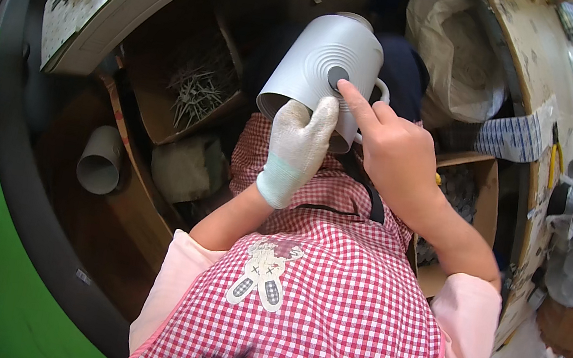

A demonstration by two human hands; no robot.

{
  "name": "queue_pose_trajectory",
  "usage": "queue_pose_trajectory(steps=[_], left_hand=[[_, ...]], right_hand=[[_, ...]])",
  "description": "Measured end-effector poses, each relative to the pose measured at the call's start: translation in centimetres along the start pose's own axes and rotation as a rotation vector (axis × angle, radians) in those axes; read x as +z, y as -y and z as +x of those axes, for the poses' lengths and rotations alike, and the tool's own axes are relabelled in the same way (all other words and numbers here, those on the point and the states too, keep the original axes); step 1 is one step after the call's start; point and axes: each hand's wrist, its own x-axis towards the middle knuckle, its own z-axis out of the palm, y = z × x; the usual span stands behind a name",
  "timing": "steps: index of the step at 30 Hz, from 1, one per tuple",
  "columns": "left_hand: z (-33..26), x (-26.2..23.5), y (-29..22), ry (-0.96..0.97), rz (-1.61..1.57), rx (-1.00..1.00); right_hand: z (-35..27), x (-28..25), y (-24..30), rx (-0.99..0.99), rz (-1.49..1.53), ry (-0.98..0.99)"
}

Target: The person assembles white plastic kettles by inserting a metal rod into the base and attaching a circular component to the side. They handle each kettle one at a time, place the finished units on a nearby surface, and repeat the process.

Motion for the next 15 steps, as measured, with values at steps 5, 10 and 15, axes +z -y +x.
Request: queue_pose_trajectory(steps=[5,10,15], left_hand=[[0.7,0.4,-0.1,0.04,0.017,-0.037],[-0.1,-1.7,-0.4,-0.014,-0.216,0.049],[-1.6,-4.4,-1.4,-0.005,-0.304,-0.009]], right_hand=[[1.1,0.1,-0.1,-0.065,-0.128,-0.025],[2.1,0.2,-4.1,0.19,0.918,-0.271],[2.4,0.8,-10.0,0.657,1.501,-0.33]])
